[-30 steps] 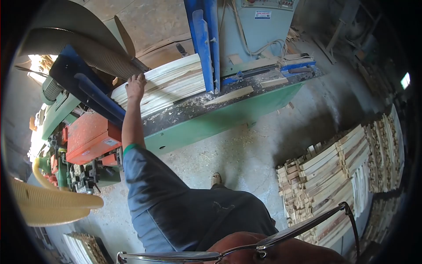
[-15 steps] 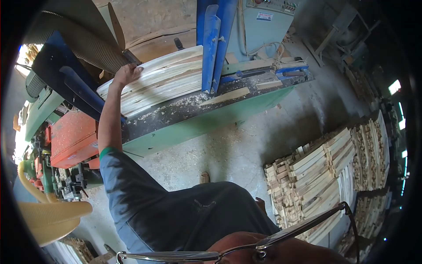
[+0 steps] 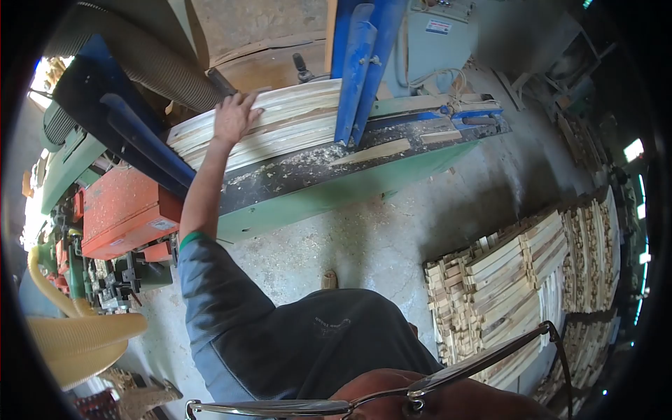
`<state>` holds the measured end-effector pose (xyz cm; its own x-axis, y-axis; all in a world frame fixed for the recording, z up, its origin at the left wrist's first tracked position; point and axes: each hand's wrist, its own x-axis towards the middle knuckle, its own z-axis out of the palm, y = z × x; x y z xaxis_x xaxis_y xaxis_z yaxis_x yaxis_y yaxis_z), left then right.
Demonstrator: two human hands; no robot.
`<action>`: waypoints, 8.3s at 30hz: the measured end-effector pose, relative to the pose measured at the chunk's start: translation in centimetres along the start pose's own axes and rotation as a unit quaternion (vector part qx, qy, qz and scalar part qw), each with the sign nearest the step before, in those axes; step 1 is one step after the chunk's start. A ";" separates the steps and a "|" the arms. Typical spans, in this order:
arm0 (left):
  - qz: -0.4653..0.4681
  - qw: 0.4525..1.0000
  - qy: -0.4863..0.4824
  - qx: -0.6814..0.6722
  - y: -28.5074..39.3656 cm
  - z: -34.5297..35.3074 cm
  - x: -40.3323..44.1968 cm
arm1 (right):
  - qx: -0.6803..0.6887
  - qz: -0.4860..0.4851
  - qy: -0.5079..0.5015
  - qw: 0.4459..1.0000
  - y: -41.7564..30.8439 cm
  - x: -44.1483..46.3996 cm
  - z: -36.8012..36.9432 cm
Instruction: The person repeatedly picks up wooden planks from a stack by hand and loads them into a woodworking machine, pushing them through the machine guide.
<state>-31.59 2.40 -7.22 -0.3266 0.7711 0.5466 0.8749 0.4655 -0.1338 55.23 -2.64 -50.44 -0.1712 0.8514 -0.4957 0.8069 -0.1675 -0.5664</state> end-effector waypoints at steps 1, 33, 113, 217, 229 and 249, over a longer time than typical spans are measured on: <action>-0.002 1.000 -0.016 -0.017 0.3 0.5 0.7 | 0.015 0.041 -0.027 0.999 -0.3 -0.1 -0.1; 0.011 0.529 -0.708 -0.467 59.6 5.5 -30.0 | 0.132 0.165 -0.054 0.976 13.6 -0.6 -8.4; 0.473 0.784 -0.332 -0.229 135.9 8.8 -30.8 | 0.706 -0.019 0.263 0.657 44.3 50.1 -85.8; -0.177 0.121 0.284 -0.934 32.7 -9.2 -17.5 | 0.024 -0.546 -0.495 0.676 -58.6 -0.4 -18.5; -0.300 0.321 0.229 -0.868 23.8 -12.9 -15.4 | 0.012 -0.660 -0.174 0.731 -62.6 -5.9 -12.1; 0.043 0.894 0.445 0.014 6.7 -37.0 9.3 | 0.154 -0.622 -0.116 0.759 -68.5 -2.4 -16.0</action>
<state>-15.49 -3.37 27.60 0.1665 0.1584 0.9732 0.8702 0.4406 -0.2206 9.43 14.71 0.09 -0.8160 0.3424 0.4657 -0.2235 0.5562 -0.8004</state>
